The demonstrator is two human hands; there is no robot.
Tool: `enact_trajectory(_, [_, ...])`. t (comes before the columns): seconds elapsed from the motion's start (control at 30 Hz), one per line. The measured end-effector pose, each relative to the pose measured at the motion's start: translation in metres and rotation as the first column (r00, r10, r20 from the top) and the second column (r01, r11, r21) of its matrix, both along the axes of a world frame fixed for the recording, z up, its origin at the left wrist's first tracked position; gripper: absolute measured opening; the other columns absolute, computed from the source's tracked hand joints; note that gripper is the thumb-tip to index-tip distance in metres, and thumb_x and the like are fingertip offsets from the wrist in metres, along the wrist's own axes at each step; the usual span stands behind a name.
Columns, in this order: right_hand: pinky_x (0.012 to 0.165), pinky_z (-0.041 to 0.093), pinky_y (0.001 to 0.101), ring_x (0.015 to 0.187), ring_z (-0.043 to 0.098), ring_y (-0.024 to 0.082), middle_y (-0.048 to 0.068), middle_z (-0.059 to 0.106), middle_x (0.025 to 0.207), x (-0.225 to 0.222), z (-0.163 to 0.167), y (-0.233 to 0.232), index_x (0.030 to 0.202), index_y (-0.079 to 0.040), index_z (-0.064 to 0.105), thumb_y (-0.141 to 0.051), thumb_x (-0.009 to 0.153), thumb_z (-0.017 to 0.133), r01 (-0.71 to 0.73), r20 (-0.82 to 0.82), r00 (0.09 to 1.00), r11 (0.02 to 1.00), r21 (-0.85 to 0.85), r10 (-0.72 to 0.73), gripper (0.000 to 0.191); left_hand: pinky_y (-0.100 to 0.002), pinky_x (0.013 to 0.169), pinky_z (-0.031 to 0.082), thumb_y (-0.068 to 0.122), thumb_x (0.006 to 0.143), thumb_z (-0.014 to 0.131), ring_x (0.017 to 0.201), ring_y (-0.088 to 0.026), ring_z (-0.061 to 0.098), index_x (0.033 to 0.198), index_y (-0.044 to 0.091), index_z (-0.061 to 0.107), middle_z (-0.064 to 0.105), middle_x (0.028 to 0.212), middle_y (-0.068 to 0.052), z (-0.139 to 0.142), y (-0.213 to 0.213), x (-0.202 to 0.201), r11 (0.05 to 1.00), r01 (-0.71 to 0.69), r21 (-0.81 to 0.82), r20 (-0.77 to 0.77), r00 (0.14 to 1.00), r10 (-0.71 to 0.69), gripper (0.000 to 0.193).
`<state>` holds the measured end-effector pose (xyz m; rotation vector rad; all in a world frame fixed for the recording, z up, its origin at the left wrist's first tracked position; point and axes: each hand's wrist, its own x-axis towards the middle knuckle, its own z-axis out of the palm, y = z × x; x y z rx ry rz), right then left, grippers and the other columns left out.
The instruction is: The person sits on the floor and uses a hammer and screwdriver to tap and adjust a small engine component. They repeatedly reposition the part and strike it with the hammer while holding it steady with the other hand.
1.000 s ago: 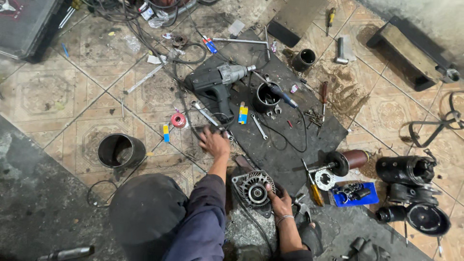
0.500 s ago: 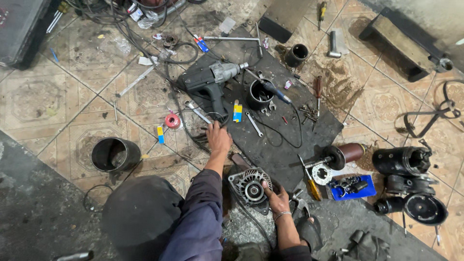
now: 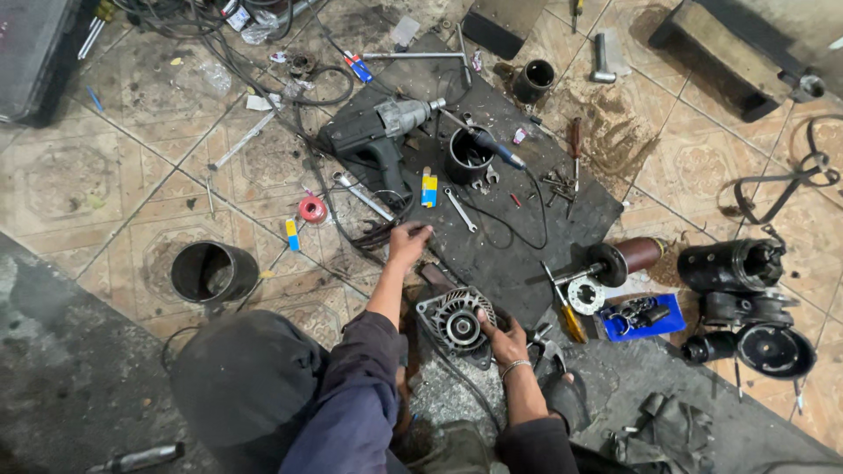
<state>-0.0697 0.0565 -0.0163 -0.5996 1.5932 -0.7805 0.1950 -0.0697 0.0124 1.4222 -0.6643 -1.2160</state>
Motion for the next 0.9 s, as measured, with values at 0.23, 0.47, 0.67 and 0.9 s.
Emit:
enact_trajectory(0.23, [0.091,0.058,0.0363,0.104,0.071,0.024,0.017,0.073,0.119,-0.001,-0.015,-0.009,0.130,0.007,0.061,-0.024,0.077,0.088,-0.003,-0.018,1.000,0.999,-0.042,0.002,0.068,-0.051,0.094,0.054,0.029,0.093,0.074,0.102,-0.045,0.070,0.100,-0.007,0.077,0.072,0.103,-0.031,0.006,0.023,0.002,0.945,0.022,0.327,0.701,0.665,-0.258,0.036])
enact_trajectory(0.47, [0.091,0.058,0.0354,0.105,0.071,0.024,0.018,0.074,0.120,0.005,-0.007,-0.017,0.130,0.008,0.062,-0.027,0.078,0.088,-0.013,-0.050,0.999,0.999,-0.046,0.010,0.068,-0.051,0.092,0.056,0.035,0.082,0.081,0.104,-0.043,0.070,0.102,0.002,0.075,0.073,0.109,-0.024,0.018,0.057,-0.017,0.858,0.068,0.509,0.651,0.623,-0.435,0.039])
enact_trajectory(0.67, [0.089,0.058,0.0353,0.103,0.071,0.024,0.017,0.075,0.117,0.009,-0.004,-0.022,0.126,0.008,0.065,-0.028,0.077,0.088,-0.005,-0.072,0.997,0.998,-0.063,0.001,0.065,-0.050,0.091,0.054,0.034,0.079,0.084,0.105,-0.043,0.068,0.104,-0.001,0.072,0.070,0.109,-0.025,0.015,0.053,-0.016,0.862,0.004,0.507,0.611,0.704,-0.362,0.045])
enact_trajectory(0.9, [0.088,0.059,0.0354,0.100,0.072,0.023,0.015,0.075,0.115,0.007,-0.009,-0.022,0.125,0.007,0.064,-0.028,0.076,0.089,0.001,-0.044,0.999,0.998,-0.057,-0.004,0.065,-0.038,0.090,0.057,0.038,0.074,0.086,0.097,-0.028,0.077,0.104,0.007,0.080,0.079,0.105,-0.015,0.023,0.010,-0.020,0.928,0.260,0.266,0.407,0.843,-0.353,0.045])
